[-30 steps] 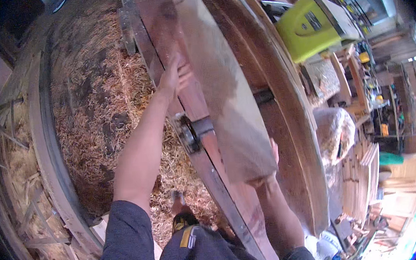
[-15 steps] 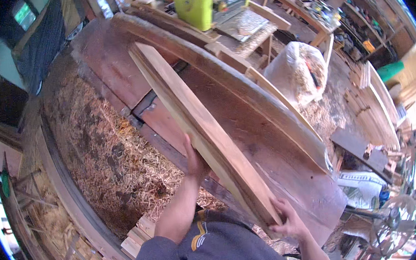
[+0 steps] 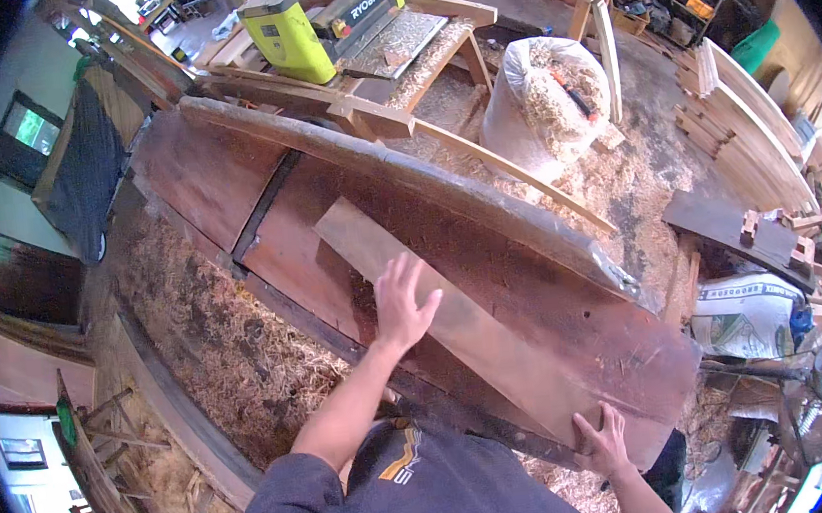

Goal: The person processes several pieces of wood using a jointer and a planer. They run the wood through the machines, checking the surface and edges between passes.

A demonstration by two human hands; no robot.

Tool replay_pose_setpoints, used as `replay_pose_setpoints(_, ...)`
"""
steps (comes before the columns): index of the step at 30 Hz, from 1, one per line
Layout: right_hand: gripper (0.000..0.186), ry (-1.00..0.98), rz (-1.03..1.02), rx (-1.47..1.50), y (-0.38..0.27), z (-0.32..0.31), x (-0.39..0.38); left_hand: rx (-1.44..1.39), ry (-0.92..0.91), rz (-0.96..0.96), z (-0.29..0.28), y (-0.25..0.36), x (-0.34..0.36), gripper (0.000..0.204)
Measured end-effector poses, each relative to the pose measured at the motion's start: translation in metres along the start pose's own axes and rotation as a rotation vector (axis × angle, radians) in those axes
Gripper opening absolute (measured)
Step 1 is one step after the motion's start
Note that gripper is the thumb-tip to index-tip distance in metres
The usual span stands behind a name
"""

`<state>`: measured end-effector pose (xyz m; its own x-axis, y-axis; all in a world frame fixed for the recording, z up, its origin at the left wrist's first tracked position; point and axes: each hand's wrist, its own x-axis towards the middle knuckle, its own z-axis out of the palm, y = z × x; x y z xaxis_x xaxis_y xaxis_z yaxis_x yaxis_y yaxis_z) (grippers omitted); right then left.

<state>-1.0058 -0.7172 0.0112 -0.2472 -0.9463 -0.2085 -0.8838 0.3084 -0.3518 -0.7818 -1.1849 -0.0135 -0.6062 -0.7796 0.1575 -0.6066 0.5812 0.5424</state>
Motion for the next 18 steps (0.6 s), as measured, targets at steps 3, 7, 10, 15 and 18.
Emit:
replay_pose_setpoints(3,0.1,-0.046,0.107,0.04,0.013,0.003,0.003,0.177,-0.506,0.272,-0.019,0.012,0.039,0.098)
replay_pose_setpoints(7,0.11,0.005,0.063,0.04,0.031,0.0,0.021,0.471,-0.716,0.602,-0.024,-0.011,0.053,0.118)
replay_pose_setpoints(10,0.105,0.022,0.046,0.025,0.035,-0.002,0.029,0.429,-0.637,0.691,-0.019,-0.023,0.069,0.111)
replay_pose_setpoints(15,0.099,0.073,-0.03,0.072,-0.03,-0.008,0.098,0.569,-0.764,0.471,-0.062,-0.052,0.117,0.106)
replay_pose_setpoints(18,0.1,0.043,0.076,0.117,-0.073,0.004,0.12,0.668,-0.772,0.496,-0.05,-0.078,0.142,0.106)
